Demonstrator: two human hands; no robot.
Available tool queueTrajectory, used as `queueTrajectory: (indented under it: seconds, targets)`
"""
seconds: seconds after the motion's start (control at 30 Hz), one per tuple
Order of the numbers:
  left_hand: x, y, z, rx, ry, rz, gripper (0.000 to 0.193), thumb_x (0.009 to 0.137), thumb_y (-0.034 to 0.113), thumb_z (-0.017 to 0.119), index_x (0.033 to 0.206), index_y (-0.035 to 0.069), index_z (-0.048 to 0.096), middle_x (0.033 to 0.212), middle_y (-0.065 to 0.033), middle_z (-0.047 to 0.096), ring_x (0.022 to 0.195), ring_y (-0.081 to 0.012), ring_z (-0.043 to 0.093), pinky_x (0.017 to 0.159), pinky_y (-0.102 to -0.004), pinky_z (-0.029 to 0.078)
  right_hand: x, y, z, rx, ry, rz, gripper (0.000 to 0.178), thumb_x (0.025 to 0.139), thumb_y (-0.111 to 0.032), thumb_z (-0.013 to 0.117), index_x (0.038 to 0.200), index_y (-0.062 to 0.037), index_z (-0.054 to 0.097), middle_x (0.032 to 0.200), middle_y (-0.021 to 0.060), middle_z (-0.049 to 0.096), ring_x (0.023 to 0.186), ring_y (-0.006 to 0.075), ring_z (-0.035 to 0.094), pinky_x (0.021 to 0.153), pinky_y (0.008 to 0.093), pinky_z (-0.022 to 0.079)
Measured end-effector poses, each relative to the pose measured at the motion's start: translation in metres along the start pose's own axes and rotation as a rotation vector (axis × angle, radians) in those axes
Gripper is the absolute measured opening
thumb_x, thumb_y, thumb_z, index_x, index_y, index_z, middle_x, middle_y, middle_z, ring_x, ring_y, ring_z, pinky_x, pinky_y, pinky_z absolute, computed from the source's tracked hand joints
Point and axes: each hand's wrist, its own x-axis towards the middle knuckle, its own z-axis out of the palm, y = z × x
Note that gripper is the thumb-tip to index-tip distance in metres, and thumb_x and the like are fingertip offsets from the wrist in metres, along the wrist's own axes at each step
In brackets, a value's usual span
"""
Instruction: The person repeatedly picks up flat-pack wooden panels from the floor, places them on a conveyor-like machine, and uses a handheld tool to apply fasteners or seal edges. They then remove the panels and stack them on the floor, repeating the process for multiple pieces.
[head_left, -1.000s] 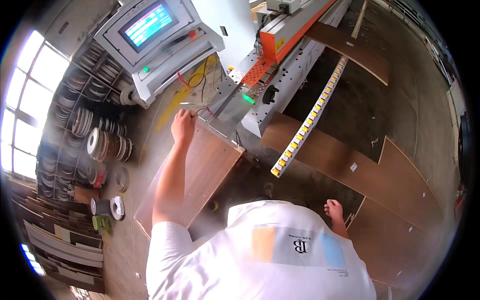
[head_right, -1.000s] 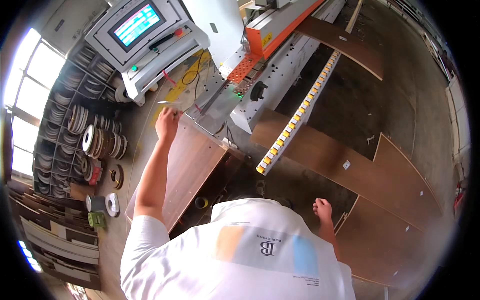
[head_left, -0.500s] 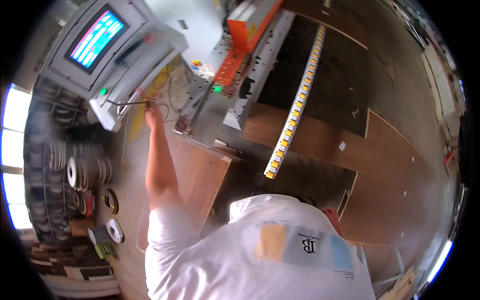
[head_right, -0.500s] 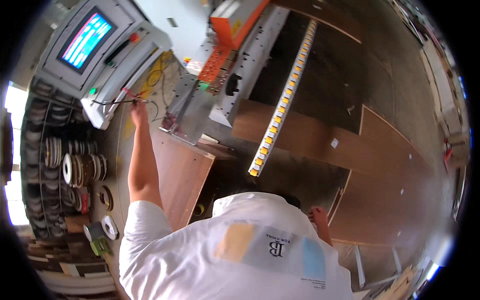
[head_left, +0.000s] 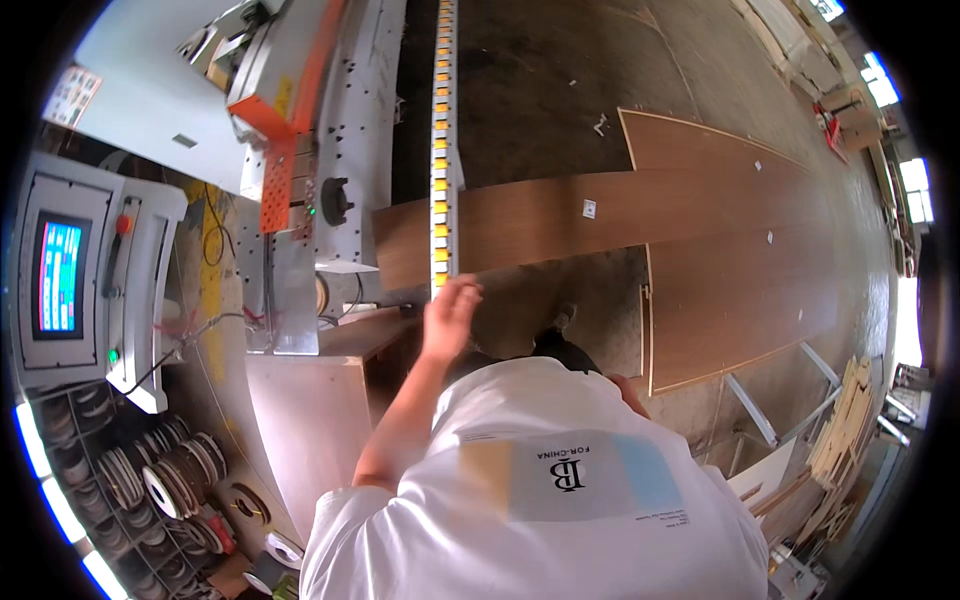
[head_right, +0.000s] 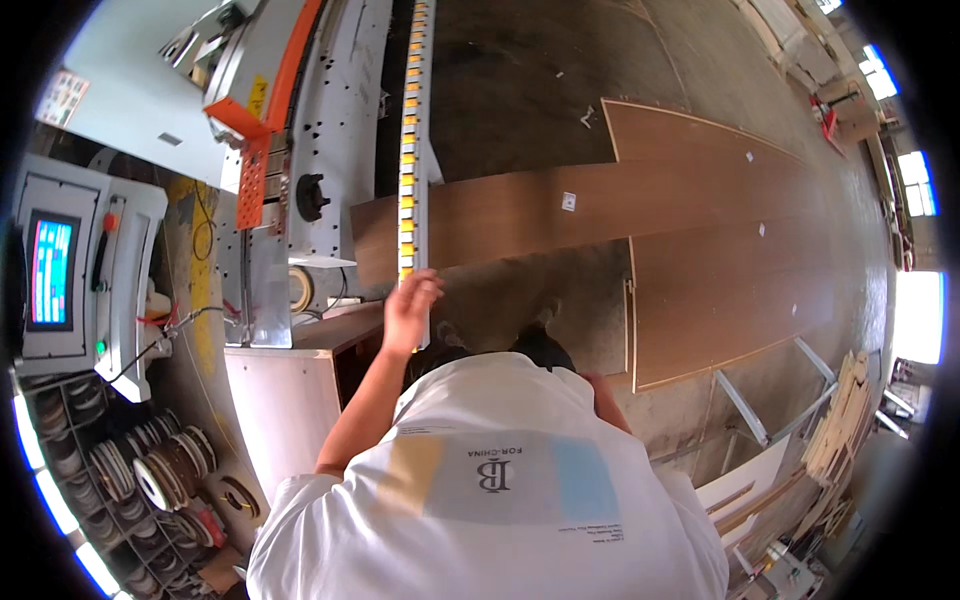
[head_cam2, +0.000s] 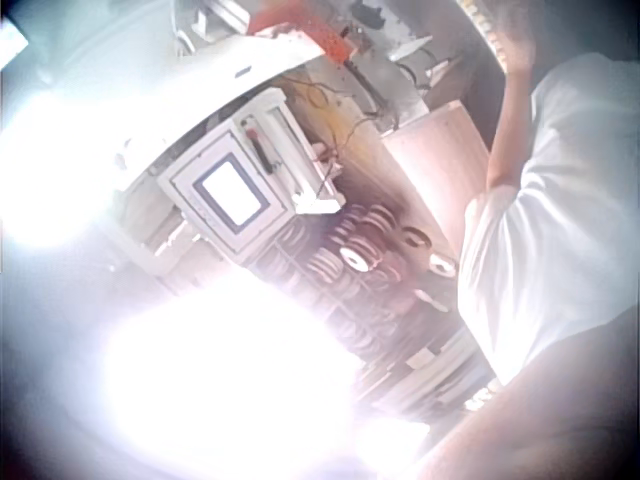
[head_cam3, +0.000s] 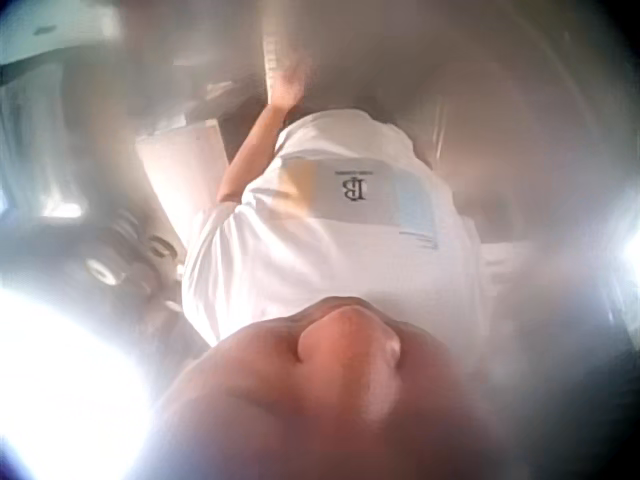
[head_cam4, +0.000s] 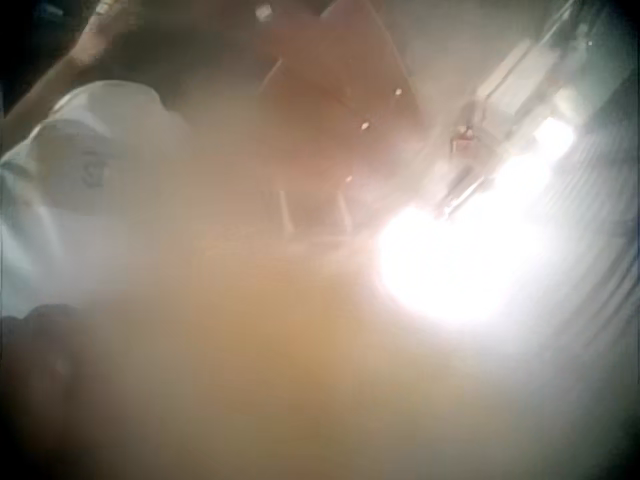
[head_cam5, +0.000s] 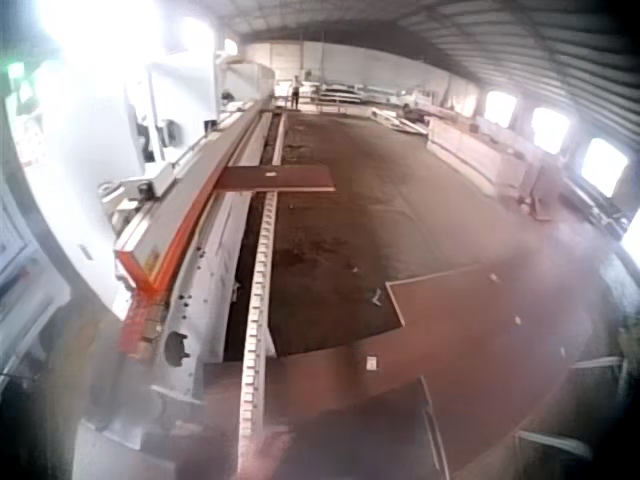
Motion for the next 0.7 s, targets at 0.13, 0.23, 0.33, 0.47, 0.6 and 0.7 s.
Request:
queueTrajectory:
  seconds: [0.13,0.23,0.33,0.47,0.6,0.7]
  targets:
    - [0.024,-0.046,0.072,0.166,-0.237,-0.095,0.027,0.100,0.019,0.062,0.120,0.001,0.062,0.105,-0.0098,0.071,0.096,-0.0170,0.068,0.087,-0.0286,0.052,0.035,0.020,-0.029,0.019,0.034,-0.046,0.031,0.094,-0.034,0.060,0.107,-0.0090,0.072,0.094,0.0157,0.072,0.091,0.0321,0.070,0.078,0.0406,0.054]
    - [0.057,-0.102,0.091,0.458,-0.207,-0.096,0.032,0.100,0.027,0.058,0.123,0.005,0.062,0.109,-0.0131,0.071,0.102,-0.0267,0.069,0.091,-0.0357,0.053,0.060,0.044,-0.051,0.045,0.087,-0.053,0.032,0.094,-0.035,0.060,0.108,-0.0102,0.073,0.095,0.0164,0.072,0.094,0.0338,0.070,0.081,0.0414,0.054]
    - [0.100,-0.204,0.077,0.677,-0.039,-0.339,0.033,0.100,0.031,0.049,0.121,0.009,0.063,0.117,-0.0156,0.067,0.112,-0.0356,0.064,0.096,-0.0451,0.050,0.089,0.081,-0.068,-0.014,0.119,0.022,0.033,0.094,-0.036,0.058,0.109,-0.0110,0.073,0.097,0.0172,0.072,0.098,0.0349,0.070,0.083,0.0422,0.054]
    - [0.133,-0.306,0.003,1.469,-0.132,-0.286,0.033,0.100,0.031,0.046,0.110,0.005,0.063,0.125,-0.0178,0.059,0.112,-0.0372,0.059,0.093,-0.0496,0.049,0.096,0.123,-0.079,-0.151,0.077,0.223,0.033,0.097,-0.037,0.055,0.108,-0.0112,0.072,0.102,0.0172,0.071,0.102,0.0351,0.069,0.084,0.0432,0.053]
    - [0.185,-0.326,-0.007,1.088,0.753,-0.540,0.061,0.089,0.045,0.064,0.128,0.000,0.056,0.129,-0.0248,0.061,0.116,-0.0421,0.060,0.100,-0.0527,0.046,0.041,0.128,-0.064,-0.069,0.124,0.312,0.034,0.098,-0.037,0.054,0.108,-0.0103,0.072,0.105,0.0160,0.071,0.102,0.0359,0.067,0.087,0.0442,0.052]
    - [0.204,-0.381,-0.072,1.312,1.034,-0.559,0.075,0.094,0.054,0.053,0.140,-0.005,0.046,0.140,-0.0227,0.055,0.120,-0.0421,0.058,0.103,-0.0530,0.044,0.026,0.134,-0.062,-0.021,0.070,0.389,0.035,0.098,-0.036,0.054,0.108,-0.0077,0.072,0.107,0.0173,0.071,0.102,0.0352,0.067,0.090,0.0435,0.051]
